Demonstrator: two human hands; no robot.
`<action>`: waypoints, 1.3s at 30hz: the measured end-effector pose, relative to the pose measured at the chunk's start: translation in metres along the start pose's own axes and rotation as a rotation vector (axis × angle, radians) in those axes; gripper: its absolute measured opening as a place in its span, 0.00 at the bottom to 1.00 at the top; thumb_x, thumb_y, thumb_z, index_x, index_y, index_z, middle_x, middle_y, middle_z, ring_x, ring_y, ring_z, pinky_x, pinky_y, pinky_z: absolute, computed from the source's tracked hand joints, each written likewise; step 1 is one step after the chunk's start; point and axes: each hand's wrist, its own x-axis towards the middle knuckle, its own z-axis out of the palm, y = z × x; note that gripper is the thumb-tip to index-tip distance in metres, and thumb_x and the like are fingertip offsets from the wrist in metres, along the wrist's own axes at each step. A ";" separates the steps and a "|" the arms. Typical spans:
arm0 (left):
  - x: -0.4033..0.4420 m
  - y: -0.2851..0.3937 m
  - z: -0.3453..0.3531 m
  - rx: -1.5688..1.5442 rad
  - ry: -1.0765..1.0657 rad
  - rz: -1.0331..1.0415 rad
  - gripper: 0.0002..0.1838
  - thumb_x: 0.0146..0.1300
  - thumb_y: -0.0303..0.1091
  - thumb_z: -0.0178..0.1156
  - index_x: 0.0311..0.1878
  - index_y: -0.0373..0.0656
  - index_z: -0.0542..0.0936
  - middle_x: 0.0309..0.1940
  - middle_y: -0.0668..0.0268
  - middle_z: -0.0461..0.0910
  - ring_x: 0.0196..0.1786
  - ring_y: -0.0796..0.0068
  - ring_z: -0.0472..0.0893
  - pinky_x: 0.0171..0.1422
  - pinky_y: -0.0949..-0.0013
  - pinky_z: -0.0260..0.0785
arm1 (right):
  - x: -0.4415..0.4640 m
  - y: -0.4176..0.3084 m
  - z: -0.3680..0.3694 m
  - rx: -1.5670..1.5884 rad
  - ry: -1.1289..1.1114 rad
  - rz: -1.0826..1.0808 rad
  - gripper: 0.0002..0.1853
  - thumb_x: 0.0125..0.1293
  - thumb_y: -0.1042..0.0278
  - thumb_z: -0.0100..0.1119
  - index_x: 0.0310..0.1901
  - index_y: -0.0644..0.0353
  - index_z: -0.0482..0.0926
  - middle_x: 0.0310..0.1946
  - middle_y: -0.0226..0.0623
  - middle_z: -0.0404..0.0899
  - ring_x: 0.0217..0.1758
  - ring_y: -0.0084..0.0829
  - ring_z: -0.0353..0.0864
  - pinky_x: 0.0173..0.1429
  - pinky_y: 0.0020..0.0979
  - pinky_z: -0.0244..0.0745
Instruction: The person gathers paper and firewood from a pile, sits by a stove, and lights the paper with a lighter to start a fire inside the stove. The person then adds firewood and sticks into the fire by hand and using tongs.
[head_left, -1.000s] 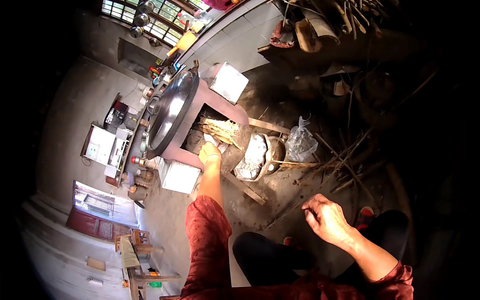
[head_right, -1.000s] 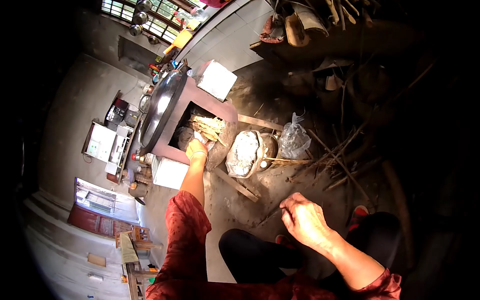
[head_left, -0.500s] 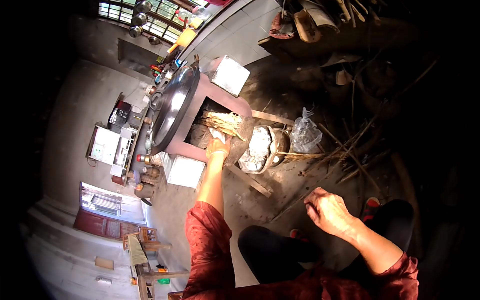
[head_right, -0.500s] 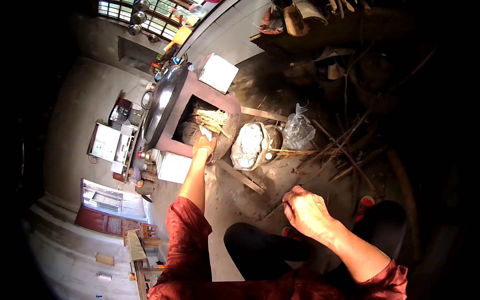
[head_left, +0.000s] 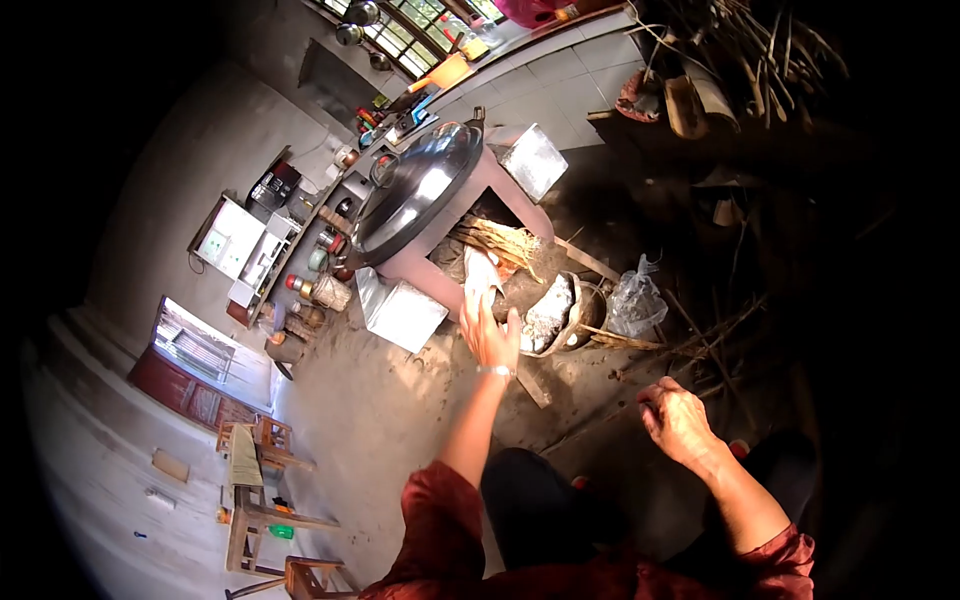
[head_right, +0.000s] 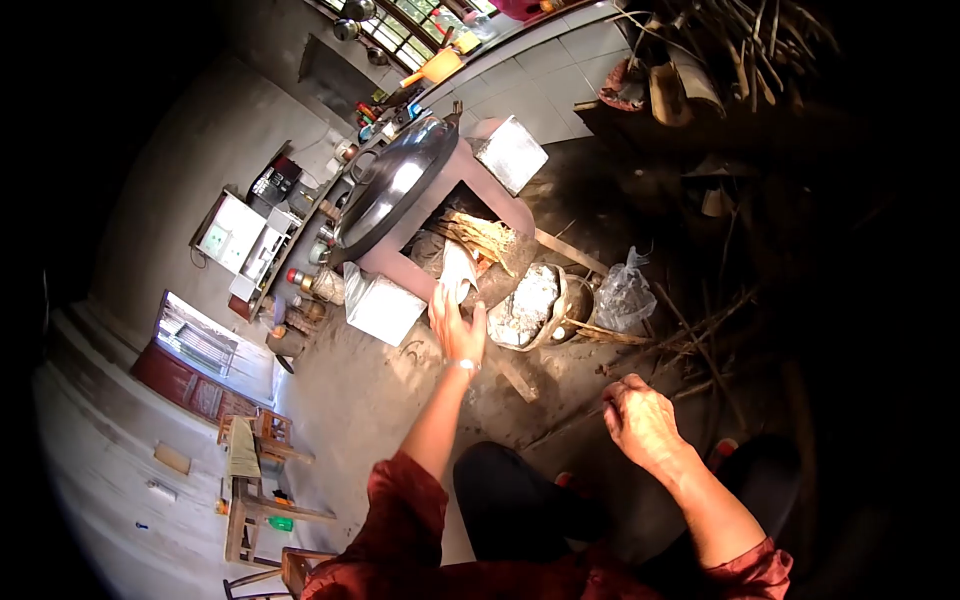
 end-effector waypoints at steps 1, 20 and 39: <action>-0.016 0.000 -0.005 -0.062 0.018 -0.010 0.28 0.51 0.35 0.61 0.57 0.41 0.70 0.58 0.52 0.65 0.61 0.51 0.63 0.64 0.55 0.54 | 0.001 -0.003 -0.002 -0.009 0.011 0.008 0.08 0.54 0.74 0.55 0.37 0.60 0.77 0.36 0.43 0.75 0.38 0.45 0.77 0.43 0.40 0.74; -0.143 -0.053 0.028 -0.333 -0.629 -0.086 0.13 0.49 0.28 0.58 0.41 0.42 0.79 0.43 0.57 0.76 0.49 0.56 0.74 0.56 0.59 0.64 | -0.325 0.178 -0.156 -0.613 0.259 1.154 0.10 0.52 0.71 0.56 0.37 0.61 0.78 0.41 0.46 0.76 0.48 0.47 0.73 0.48 0.43 0.71; -0.130 -0.026 -0.002 -0.364 -0.729 -0.476 0.12 0.50 0.32 0.59 0.40 0.46 0.81 0.35 0.57 0.80 0.37 0.61 0.80 0.43 0.63 0.73 | -0.399 0.169 -0.344 -1.970 0.164 0.429 0.08 0.58 0.63 0.53 0.33 0.57 0.77 0.28 0.35 0.77 0.29 0.29 0.74 0.34 0.30 0.70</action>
